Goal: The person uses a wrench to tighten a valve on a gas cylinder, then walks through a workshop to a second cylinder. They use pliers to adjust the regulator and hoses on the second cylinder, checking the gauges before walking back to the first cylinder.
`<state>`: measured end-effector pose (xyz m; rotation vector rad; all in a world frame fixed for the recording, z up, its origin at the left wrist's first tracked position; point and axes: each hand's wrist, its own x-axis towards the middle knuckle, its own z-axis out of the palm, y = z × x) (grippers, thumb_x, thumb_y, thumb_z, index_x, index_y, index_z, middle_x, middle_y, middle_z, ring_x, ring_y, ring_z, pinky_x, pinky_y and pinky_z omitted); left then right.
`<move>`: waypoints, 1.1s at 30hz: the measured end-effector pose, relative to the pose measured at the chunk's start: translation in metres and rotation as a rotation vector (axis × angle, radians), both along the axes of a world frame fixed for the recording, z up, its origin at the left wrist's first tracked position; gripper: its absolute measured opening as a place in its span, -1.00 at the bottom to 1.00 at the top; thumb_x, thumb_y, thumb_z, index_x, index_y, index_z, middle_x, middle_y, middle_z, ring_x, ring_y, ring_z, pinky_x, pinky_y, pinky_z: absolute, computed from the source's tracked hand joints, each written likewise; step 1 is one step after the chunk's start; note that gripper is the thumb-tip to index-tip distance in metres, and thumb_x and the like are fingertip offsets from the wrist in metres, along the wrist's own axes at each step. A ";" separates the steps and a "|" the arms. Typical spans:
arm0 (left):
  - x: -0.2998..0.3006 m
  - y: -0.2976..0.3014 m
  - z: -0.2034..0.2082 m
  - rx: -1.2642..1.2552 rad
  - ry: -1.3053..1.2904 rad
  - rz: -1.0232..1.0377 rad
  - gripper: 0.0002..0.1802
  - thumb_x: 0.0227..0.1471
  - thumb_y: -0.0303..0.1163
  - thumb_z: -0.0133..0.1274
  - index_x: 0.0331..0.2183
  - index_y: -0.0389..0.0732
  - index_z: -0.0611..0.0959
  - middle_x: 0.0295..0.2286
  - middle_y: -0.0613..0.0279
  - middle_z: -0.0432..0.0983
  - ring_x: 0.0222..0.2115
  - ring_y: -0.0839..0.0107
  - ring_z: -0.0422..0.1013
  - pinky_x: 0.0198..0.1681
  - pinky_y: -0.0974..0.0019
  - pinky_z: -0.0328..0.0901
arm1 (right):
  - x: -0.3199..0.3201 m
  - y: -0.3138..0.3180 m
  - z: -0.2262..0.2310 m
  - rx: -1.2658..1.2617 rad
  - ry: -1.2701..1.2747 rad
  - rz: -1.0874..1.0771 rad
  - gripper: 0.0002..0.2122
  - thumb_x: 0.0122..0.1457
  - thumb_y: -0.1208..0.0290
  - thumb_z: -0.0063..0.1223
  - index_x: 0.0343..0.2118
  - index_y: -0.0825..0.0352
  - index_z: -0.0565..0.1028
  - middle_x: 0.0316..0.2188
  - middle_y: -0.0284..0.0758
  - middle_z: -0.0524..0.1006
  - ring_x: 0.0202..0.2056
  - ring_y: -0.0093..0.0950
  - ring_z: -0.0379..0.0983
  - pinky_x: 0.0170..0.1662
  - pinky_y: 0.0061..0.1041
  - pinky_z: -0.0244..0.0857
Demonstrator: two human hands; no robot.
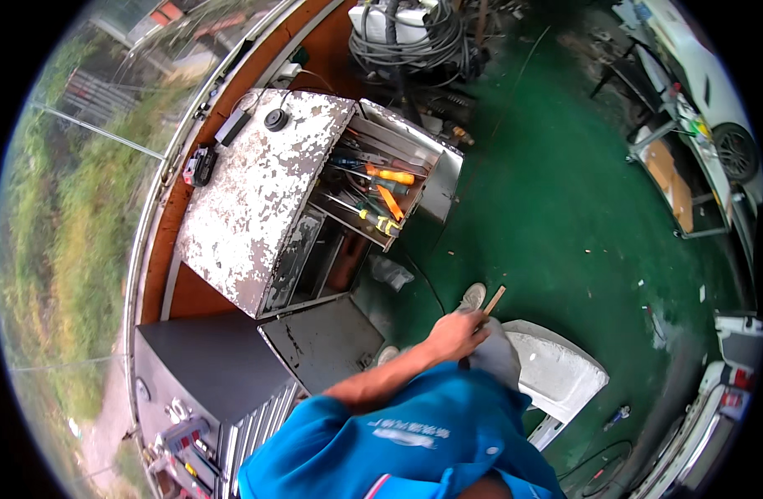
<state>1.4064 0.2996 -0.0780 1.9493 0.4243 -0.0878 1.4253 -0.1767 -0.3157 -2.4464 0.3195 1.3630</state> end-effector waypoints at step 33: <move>0.736 0.270 -0.174 -1.173 0.619 0.640 -0.79 0.10 -0.34 0.13 -0.37 -0.31 0.55 -0.44 0.07 0.53 -0.44 0.20 0.50 -0.39 0.04 0.45 | 0.755 0.620 0.196 0.495 -0.306 0.486 -0.57 -0.03 0.25 0.14 -0.17 0.49 0.43 -0.32 0.07 0.58 -0.24 -0.01 0.53 -0.18 -0.14 0.39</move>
